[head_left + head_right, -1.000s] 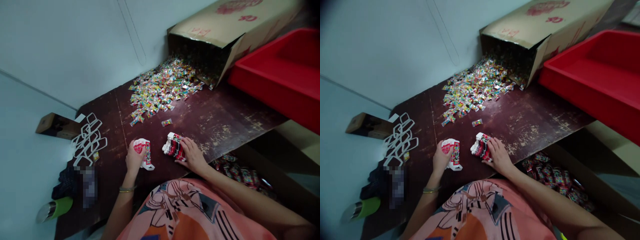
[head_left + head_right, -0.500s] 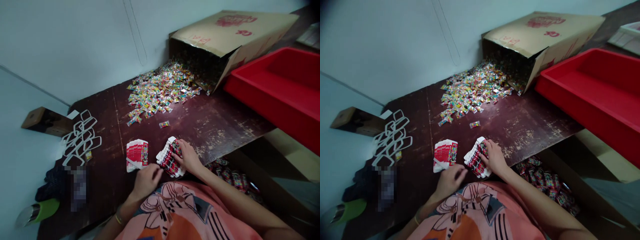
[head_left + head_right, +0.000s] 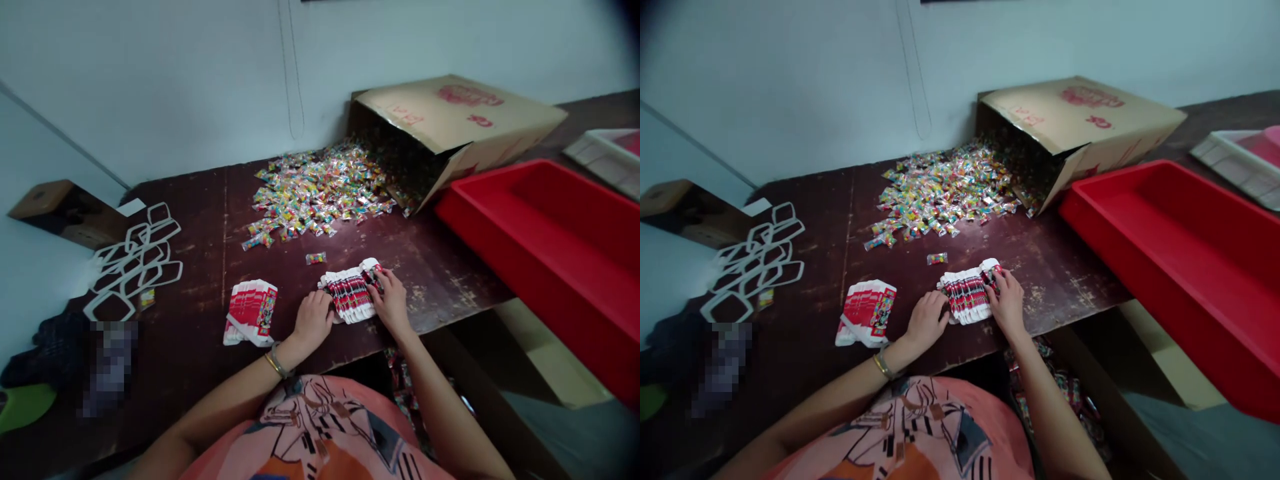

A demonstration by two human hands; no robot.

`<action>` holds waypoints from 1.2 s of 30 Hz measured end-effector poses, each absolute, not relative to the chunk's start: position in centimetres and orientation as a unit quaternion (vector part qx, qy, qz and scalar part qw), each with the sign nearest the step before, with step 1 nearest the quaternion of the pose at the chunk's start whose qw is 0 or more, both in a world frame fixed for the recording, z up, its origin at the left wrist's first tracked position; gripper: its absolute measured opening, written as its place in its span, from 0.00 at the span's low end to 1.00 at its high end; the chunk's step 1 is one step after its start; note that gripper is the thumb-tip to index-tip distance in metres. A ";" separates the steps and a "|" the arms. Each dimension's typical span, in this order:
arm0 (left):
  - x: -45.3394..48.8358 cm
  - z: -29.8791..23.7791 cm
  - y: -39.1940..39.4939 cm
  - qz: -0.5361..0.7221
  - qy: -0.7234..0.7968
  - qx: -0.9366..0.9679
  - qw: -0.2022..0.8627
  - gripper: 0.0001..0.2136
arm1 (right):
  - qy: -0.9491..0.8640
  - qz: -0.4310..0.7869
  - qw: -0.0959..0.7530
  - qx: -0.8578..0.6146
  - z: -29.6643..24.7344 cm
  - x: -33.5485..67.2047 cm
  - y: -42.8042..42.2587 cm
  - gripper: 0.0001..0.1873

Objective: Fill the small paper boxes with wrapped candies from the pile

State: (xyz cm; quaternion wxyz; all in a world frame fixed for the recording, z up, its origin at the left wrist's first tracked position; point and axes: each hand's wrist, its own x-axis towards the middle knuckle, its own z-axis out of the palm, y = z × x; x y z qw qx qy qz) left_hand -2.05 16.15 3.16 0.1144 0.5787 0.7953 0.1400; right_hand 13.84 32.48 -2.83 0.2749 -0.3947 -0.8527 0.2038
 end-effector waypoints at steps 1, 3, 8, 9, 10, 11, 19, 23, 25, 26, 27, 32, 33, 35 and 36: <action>-1.6 3.1 16.6 0.149 0.789 0.586 0.108 0.10 | -0.852 0.203 0.281 -0.393 -3.1 14.0 32.8 0.21; -0.6 2.8 17.4 0.160 0.776 0.601 0.101 0.10 | -0.850 0.201 0.291 -0.391 -3.4 14.1 33.2 0.21; -0.2 3.3 17.7 0.163 0.771 0.608 0.098 0.04 | -0.827 0.187 0.337 -0.410 -3.1 14.1 33.9 0.22; -0.7 3.8 17.1 0.163 0.773 0.605 0.097 0.04 | -0.823 0.186 0.346 -0.411 -2.9 14.2 33.9 0.22; -1.5 4.5 16.3 0.165 0.777 0.600 0.094 0.04 | -0.821 0.186 0.351 -0.409 -2.8 14.4 33.9 0.21; -2.6 5.1 15.1 0.168 0.785 0.590 0.088 0.05 | -0.822 0.187 0.355 -0.405 -2.6 14.7 33.8 0.20; -11.6 6.8 4.5 0.138 0.939 0.314 0.024 0.42 | -0.842 0.243 0.360 -0.321 1.1 12.3 28.2 0.14; -11.9 4.8 3.6 0.217 0.929 0.272 0.128 0.40 | -0.860 0.373 0.284 -0.202 2.7 7.4 22.6 0.12; -11.8 4.2 3.6 0.303 0.908 0.259 0.133 0.38 | -0.833 0.478 0.225 -0.161 2.6 5.4 19.7 0.13; -11.7 4.1 3.6 0.360 0.885 0.255 0.148 0.37 | -0.803 0.540 0.196 -0.160 2.4 4.6 18.4 0.15; -11.6 4.2 3.5 0.418 0.856 0.250 0.170 0.36 | -0.762 0.601 0.172 -0.170 2.1 4.0 17.3 0.19; -8.9 5.9 2.6 0.557 0.733 0.236 0.312 0.43 | -0.496 0.836 0.093 -0.218 1.7 2.4 14.7 0.28; -8.1 6.3 2.6 0.560 0.719 0.240 0.336 0.45 | -0.438 0.869 0.071 -0.218 2.0 2.3 14.6 0.26; -6.6 6.9 2.5 0.569 0.694 0.246 0.367 0.46 | -0.339 0.913 0.036 -0.224 2.6 2.1 14.7 0.25; -6.1 7.0 2.5 0.578 0.684 0.244 0.372 0.46 | -0.306 0.923 0.032 -0.229 2.8 2.0 14.8 0.25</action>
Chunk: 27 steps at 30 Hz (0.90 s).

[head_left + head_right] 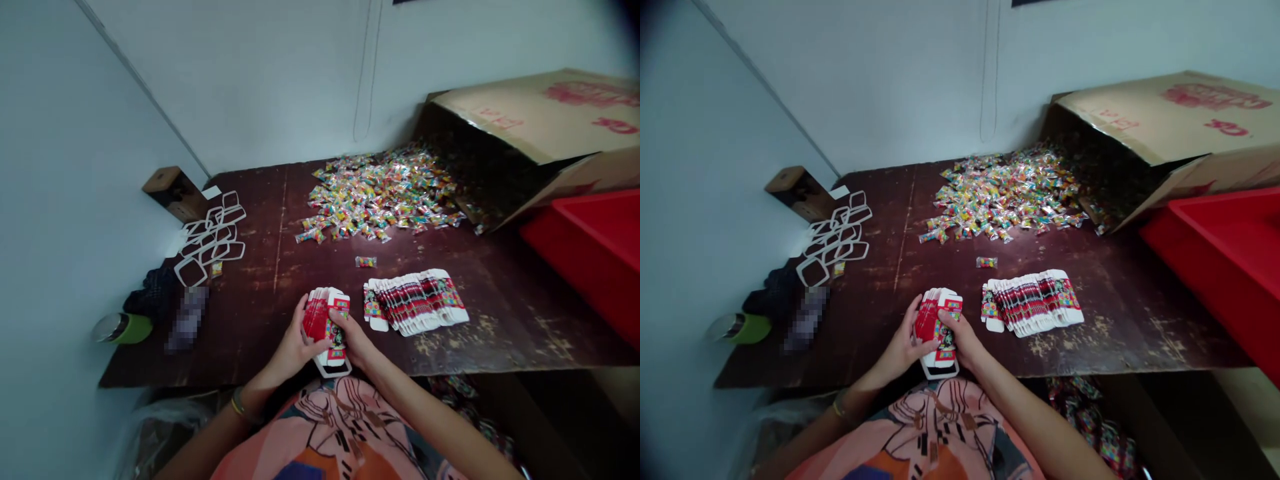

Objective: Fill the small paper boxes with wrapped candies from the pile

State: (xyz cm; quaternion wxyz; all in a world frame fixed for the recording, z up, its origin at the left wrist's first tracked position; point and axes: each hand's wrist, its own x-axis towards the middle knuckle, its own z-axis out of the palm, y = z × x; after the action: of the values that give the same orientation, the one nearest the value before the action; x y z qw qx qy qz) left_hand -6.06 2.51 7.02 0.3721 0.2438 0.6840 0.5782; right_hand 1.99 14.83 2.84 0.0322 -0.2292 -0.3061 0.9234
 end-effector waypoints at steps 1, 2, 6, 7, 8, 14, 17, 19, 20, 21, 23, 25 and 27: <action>-5.6 7.0 2.5 0.590 0.676 0.236 0.373 0.46 | -0.287 0.928 0.037 -0.235 3.1 1.9 15.0 0.24; -5.4 6.9 2.4 0.604 0.667 0.224 0.375 0.46 | -0.282 0.928 0.046 -0.240 3.2 1.8 15.1 0.24; -5.6 5.5 1.5 0.633 0.624 0.182 0.420 0.39 | -0.332 0.899 0.098 -0.267 3.5 1.2 16.6 0.22; -5.9 5.2 1.1 0.626 0.615 0.171 0.449 0.35 | -0.364 0.882 0.118 -0.276 3.7 1.1 17.1 0.23; -6.3 4.9 0.7 0.619 0.599 0.151 0.486 0.30 | -0.410 0.858 0.140 -0.276 4.1 1.1 17.6 0.24; -8.9 5.5 -0.2 0.633 0.392 -0.047 0.666 0.32 | -0.865 0.454 0.135 0.168 8.0 2.2 17.6 0.30; -9.4 5.6 0.4 0.603 0.396 -0.095 0.686 0.20 | -0.925 0.234 0.118 0.274 8.4 3.0 16.3 0.27; -9.3 5.3 0.8 0.612 0.407 -0.102 0.671 0.15 | -0.947 0.193 0.135 0.217 7.8 3.6 16.0 0.30; -9.1 5.1 0.9 0.633 0.415 -0.099 0.646 0.14 | -0.955 0.199 0.145 0.165 7.4 4.0 16.2 0.31; -9.0 5.0 0.9 0.656 0.428 -0.094 0.614 0.14 | -0.958 0.221 0.156 0.100 6.9 4.4 16.5 0.32; -8.7 5.1 1.0 0.693 0.469 -0.080 0.541 0.16 | -0.935 0.309 0.171 -0.043 5.8 5.2 17.3 0.32; -8.5 5.6 1.1 0.704 0.504 -0.067 0.496 0.17 | -0.871 0.443 0.159 -0.142 4.9 5.9 17.8 0.29; -8.2 6.2 1.6 0.697 0.524 -0.063 0.485 0.17 | -0.780 0.590 0.117 -0.172 4.1 6.4 17.6 0.27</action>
State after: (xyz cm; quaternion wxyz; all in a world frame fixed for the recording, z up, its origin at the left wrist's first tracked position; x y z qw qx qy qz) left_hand -8.18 1.60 6.23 0.4848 -0.0629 0.5242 0.6973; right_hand 6.35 17.62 4.10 0.1166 -0.1720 -0.7805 0.5897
